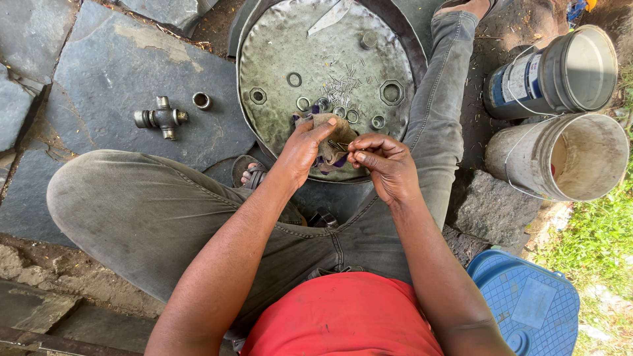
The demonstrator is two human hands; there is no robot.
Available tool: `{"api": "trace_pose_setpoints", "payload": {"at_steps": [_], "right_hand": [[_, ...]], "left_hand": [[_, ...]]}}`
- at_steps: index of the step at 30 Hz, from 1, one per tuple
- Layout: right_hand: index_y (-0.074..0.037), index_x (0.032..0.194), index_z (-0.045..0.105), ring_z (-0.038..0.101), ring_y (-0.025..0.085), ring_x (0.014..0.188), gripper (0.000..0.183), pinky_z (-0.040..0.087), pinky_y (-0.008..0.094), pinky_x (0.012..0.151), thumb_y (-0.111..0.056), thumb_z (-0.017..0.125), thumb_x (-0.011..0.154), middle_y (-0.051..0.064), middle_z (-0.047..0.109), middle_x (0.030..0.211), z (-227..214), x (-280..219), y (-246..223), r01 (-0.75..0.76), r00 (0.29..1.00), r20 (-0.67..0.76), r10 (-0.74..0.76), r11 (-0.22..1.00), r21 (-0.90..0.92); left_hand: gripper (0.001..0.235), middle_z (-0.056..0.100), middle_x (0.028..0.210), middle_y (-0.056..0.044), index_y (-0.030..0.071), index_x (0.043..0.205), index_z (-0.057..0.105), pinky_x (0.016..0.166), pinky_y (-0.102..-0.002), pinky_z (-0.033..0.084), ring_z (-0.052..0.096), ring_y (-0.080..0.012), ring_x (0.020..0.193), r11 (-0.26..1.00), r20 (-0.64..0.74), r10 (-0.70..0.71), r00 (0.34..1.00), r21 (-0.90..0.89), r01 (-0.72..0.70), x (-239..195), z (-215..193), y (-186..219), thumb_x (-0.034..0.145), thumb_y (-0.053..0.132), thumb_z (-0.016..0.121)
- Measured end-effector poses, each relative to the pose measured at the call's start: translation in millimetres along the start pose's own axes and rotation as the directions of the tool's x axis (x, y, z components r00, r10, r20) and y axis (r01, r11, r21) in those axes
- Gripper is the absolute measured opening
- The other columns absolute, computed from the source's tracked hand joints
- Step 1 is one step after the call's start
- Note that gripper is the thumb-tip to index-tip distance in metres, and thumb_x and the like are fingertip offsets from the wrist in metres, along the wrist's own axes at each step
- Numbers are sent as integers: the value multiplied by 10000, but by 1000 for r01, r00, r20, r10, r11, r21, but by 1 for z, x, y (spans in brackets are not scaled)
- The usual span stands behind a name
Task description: The person sits on a stone-paved surface and cleans small metal parts, including washers and screws, using a cloth. They wipe each piece individually over a metal tray and place the cleaned items back onto the tray.
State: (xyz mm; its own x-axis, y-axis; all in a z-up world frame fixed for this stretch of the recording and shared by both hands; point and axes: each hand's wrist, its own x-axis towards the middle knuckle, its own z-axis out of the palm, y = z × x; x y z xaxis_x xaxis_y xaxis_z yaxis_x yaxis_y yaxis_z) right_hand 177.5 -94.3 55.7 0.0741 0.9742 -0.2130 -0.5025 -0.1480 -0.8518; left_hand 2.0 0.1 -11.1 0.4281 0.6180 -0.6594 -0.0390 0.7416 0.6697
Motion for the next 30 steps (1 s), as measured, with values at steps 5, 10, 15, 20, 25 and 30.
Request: {"api": "trace_pose_setpoints", "payload": {"at_steps": [5,10,15,20,25,30], "right_hand": [[-1,1013,738,716,214,950,141,581,334,802,91,726,906,139,725,1095,2,1,-2,7,1000,16,-7,1000,-16],[-5,1105,718,688,221,910,146,545,350,785,29,689,966,132,700,1018,1,2,-4,-66,997,-19,68,992,109],[-14,1182,674,649,214,861,199,504,359,773,-56,689,988,108,680,962,-7,4,-3,-175,984,45,171,912,370],[5,1161,664,638,213,827,179,488,354,740,-83,687,1006,116,687,936,-13,5,2,-205,976,29,217,861,465],[3,1148,679,697,248,930,149,542,361,784,-48,652,1011,155,733,1036,-11,8,-4,-43,991,-123,61,989,144],[11,1235,687,642,172,1227,220,503,270,1019,-18,621,1027,116,707,1303,-5,10,-17,154,957,-145,-252,862,-483]], "left_hand": [[1089,389,1557,-290,-59,1538,320,1203,-546,196,302,-384,1503,998,40,52,998,-34,-51,0,0,0,791,621,726],[1017,477,1511,-266,-62,1498,400,1197,-510,239,382,-357,1470,997,32,70,997,-43,-68,-5,2,5,795,588,743],[924,567,1469,-224,-35,1447,523,1178,-492,244,448,-328,1434,995,75,92,993,-56,-88,-8,4,8,786,579,722],[794,549,1455,-160,29,1435,496,1193,-497,220,423,-277,1429,997,42,60,997,-51,-58,-2,2,3,866,530,733],[745,577,1425,-166,30,1413,539,1185,-494,259,456,-289,1407,993,50,102,994,-62,-99,-2,1,3,868,507,711],[675,607,1400,-166,27,1384,585,1166,-476,310,485,-288,1383,993,0,101,995,-55,-101,-4,-1,5,885,472,682]]}}
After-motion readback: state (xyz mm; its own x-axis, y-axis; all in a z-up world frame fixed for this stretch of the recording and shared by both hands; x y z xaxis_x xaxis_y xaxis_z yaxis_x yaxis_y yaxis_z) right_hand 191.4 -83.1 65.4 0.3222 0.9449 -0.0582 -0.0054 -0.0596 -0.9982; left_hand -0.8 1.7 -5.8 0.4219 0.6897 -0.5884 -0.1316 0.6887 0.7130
